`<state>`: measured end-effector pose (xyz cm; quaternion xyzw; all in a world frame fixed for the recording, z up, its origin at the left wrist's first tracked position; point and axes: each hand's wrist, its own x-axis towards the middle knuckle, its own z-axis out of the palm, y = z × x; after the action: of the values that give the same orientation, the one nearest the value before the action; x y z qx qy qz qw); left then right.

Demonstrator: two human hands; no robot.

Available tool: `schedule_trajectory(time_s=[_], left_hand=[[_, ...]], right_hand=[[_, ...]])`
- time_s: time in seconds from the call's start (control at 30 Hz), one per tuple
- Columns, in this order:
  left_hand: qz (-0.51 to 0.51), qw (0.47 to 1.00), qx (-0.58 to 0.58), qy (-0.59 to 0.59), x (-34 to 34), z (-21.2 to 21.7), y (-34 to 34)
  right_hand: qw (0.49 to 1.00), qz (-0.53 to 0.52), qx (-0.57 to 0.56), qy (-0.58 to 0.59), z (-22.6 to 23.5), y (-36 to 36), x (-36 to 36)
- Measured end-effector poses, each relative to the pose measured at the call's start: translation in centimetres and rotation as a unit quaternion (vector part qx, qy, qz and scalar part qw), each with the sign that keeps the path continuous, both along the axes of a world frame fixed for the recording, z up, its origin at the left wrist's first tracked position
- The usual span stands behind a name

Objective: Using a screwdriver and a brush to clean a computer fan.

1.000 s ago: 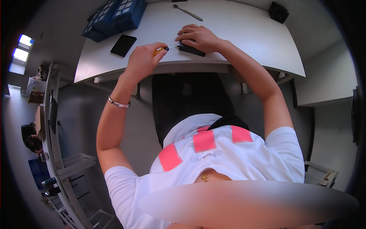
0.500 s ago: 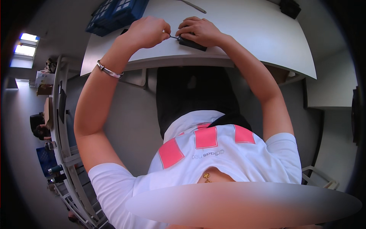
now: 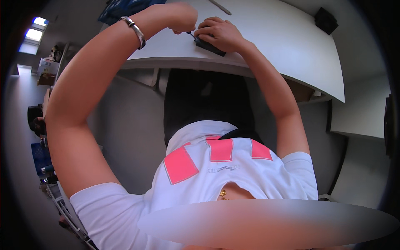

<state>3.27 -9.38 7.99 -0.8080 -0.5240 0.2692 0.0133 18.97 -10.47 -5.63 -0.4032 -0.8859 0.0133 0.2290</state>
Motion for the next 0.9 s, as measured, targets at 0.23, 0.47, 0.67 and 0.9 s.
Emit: schedule_trajectory(time_s=[0.23, 0.47, 0.67, 0.9], left_hand=[[-0.153, 0.987, 0.030, 0.042, -0.4, 0.2, -0.8], [-0.342, 0.938, 0.050, 0.037, -1.5, 0.4, -1.3], [-0.393, 0.916, 0.075, 0.035, -0.4, 0.5, -1.3], [-0.033, 0.999, 0.011, -0.015, -0.7, 0.1, -0.5]], right_hand=[[1.000, 0.012, 0.003, 0.015, -0.7, 0.3, -0.1], [1.000, 0.002, 0.021, 0.010, -0.3, 0.1, 0.0], [1.000, 0.000, 0.016, -0.007, 0.3, 0.1, 0.1], [0.999, 0.018, -0.027, 0.006, 0.6, -0.3, -0.4]])
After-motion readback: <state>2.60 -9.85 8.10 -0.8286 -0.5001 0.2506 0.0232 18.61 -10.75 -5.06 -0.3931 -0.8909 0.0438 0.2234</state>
